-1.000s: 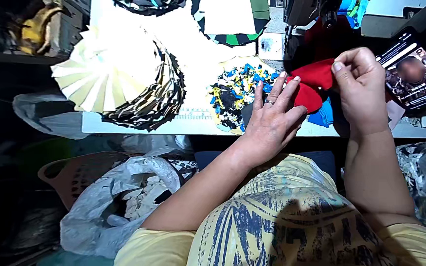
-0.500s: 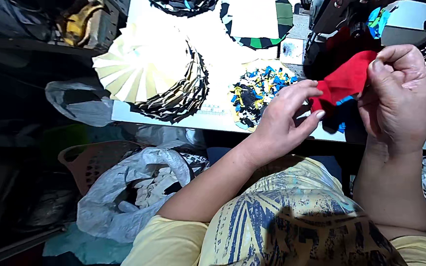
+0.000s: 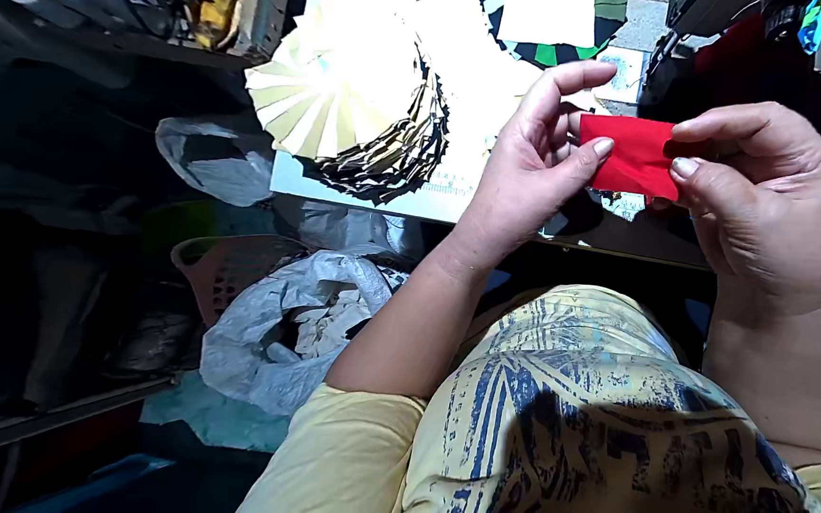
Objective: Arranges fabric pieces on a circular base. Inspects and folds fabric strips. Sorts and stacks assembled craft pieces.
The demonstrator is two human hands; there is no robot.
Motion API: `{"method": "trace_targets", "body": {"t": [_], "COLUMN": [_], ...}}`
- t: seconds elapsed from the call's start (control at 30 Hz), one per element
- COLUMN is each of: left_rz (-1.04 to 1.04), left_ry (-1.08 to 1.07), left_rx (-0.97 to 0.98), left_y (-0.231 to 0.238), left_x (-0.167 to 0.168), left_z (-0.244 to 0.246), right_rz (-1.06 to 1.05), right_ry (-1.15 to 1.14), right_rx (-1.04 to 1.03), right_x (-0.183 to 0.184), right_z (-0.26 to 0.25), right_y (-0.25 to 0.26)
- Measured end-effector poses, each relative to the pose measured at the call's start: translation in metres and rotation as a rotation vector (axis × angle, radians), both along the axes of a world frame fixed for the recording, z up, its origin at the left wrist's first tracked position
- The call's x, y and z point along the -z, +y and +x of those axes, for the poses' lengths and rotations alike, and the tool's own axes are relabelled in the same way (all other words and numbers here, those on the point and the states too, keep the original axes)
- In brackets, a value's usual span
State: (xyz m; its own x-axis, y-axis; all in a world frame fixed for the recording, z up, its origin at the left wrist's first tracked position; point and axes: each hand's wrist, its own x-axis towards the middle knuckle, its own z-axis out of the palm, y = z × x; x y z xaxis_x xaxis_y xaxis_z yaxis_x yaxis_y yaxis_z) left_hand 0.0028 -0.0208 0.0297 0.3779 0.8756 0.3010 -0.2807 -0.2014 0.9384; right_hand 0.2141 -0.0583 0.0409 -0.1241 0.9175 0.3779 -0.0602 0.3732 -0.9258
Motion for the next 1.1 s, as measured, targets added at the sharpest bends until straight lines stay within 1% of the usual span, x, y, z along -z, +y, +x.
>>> {"method": "trace_targets", "body": {"t": [0.07,0.17,0.3,0.4,0.47,0.57,0.63,0.7,0.77,0.87,0.93,1.03,1.1], "left_rz": [0.147,0.265,0.322,0.411,0.462,0.482,0.509,0.548,0.607,0.672,0.692,0.701,0.667], "left_ry": [0.143,0.341,0.539,0.705,0.754,0.794,0.866,0.948,0.974,0.989,0.991,0.993,1.072], "left_rx": [-0.073,-0.119,-0.112,-0.126,-0.144,-0.145,-0.158,-0.197,-0.274,-0.398,-0.447,-0.441,-0.375], "left_y": [0.004,0.007,0.011,0.015,0.017,0.02,0.02,0.019,0.017,0.014,0.011,0.009,0.008], "left_x": [-0.003,0.0,0.012,0.019,0.023,0.024,0.026,0.024,0.022,0.017,0.016,0.019,0.023], "left_z": [-0.006,-0.01,-0.01,-0.007,-0.006,-0.006,-0.005,-0.005,-0.003,-0.002,0.001,0.009,0.016], "right_rz": [0.003,0.009,-0.004,0.011,0.035,0.074,0.078,0.07,0.067,0.087,0.113,0.143,0.162], "right_ry": [-0.048,-0.164,-0.359,-0.47,-0.553,-0.711,-0.853,-0.939,-0.939,-0.838,-0.791,-0.808,-0.829], "right_rx": [0.021,0.097,0.191,0.228,0.245,0.268,0.265,0.255,0.237,0.219,0.235,0.296,0.346], "right_x": [0.009,0.023,0.042,0.051,0.054,0.054,0.05,0.046,0.039,0.026,0.016,0.003,-0.002], "right_z": [-0.006,-0.014,-0.022,-0.025,-0.026,-0.027,-0.029,-0.029,-0.024,-0.011,0.0,0.023,0.046], "right_y": [-0.003,-0.009,-0.015,-0.014,-0.011,-0.007,-0.006,-0.006,-0.007,-0.01,-0.014,-0.023,-0.029]}}
